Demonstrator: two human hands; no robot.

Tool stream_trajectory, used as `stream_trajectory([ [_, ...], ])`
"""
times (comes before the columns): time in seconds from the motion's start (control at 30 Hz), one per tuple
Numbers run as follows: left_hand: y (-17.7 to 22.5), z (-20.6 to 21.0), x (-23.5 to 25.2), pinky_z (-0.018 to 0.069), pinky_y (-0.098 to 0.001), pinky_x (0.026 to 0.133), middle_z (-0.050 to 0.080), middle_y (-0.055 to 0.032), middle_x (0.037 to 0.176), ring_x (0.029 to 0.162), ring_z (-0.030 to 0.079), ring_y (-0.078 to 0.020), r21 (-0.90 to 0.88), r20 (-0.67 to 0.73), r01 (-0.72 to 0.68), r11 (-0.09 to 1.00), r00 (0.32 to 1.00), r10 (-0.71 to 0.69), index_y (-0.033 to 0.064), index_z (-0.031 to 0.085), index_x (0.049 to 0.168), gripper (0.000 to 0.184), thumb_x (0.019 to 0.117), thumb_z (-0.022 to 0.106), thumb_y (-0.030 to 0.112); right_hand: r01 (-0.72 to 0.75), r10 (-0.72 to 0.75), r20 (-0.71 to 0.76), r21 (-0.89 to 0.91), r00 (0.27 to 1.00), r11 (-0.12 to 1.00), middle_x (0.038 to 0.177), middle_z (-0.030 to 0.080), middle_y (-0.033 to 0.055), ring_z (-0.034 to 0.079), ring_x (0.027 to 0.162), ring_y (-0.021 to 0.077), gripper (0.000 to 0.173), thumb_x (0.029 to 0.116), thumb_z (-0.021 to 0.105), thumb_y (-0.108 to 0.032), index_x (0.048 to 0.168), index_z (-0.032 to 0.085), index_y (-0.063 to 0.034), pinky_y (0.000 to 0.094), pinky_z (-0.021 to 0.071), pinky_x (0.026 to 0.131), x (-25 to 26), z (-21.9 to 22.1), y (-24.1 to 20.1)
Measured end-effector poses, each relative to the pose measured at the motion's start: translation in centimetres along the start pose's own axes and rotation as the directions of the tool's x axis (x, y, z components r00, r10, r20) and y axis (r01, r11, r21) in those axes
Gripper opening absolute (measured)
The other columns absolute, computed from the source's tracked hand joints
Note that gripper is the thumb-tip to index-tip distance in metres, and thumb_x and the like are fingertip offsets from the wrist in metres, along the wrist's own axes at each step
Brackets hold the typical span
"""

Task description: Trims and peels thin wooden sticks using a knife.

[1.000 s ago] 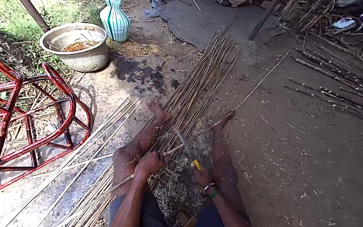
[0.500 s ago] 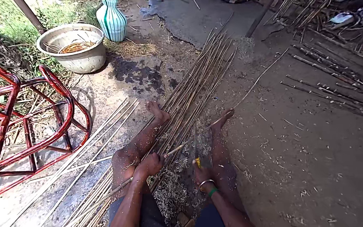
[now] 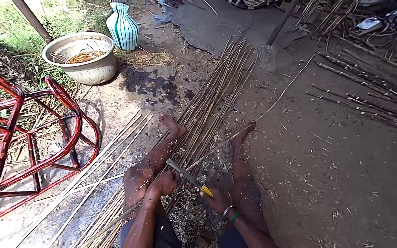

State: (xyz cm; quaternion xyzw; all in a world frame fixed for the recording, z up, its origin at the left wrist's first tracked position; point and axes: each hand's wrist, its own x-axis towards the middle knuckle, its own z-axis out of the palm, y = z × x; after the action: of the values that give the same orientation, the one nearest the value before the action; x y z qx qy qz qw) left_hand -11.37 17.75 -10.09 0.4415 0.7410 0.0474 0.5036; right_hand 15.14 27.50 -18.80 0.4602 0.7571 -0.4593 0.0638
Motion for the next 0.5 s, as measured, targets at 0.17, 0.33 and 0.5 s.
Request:
stream_trajectory([
  [0.17,-0.6,-0.4,-0.2,0.0481,-0.0590,0.089,0.064,-0.0234,0.099,0.095,0.063,-0.0363,-0.036,0.021,-0.018,0.999,1.000,0.019,-0.0045,0.065,0.105,0.066,0.1106,0.031,0.052,0.030,-0.032,0.064,0.037,0.997,0.999,0.094,0.068,0.0218,0.067,0.087,0.0335,0.053,0.1049,0.052,-0.045,0.111,0.069,0.0044,0.0537,0.0530,0.085,-1.0,1.1,-2.1],
  [0.33,-4.3,-2.4,-9.6,0.0502,-0.0586,0.092,0.068,-0.0185,0.104,0.097,0.066,-0.0343,-0.026,-0.137,0.032,0.999,0.990,-0.035,0.0040,0.068,0.117,0.045,0.1093,0.044,0.041,-0.003,0.073,-0.109,0.533,0.991,0.846,0.073,0.048,0.0037,0.049,0.054,0.0156,0.053,0.1104,0.040,-0.036,0.151,0.037,-0.0021,0.0349,0.0486,0.051,-1.6,-0.3,-2.5],
  [0.5,-6.1,-1.6,-18.7,0.0450,-0.0653,0.105,0.058,-0.0309,0.135,0.129,0.053,-0.0514,0.070,-0.341,0.472,0.879,0.839,-0.423,0.0095,0.066,0.134,0.038,0.0977,0.066,0.023,-0.095,0.304,-0.208,0.662,0.930,0.744,0.074,0.058,0.0064,0.053,0.051,0.0155,0.045,0.1114,0.045,-0.030,0.150,0.045,-0.0061,0.0321,0.0480,0.047,0.2,-2.3,0.1],
])
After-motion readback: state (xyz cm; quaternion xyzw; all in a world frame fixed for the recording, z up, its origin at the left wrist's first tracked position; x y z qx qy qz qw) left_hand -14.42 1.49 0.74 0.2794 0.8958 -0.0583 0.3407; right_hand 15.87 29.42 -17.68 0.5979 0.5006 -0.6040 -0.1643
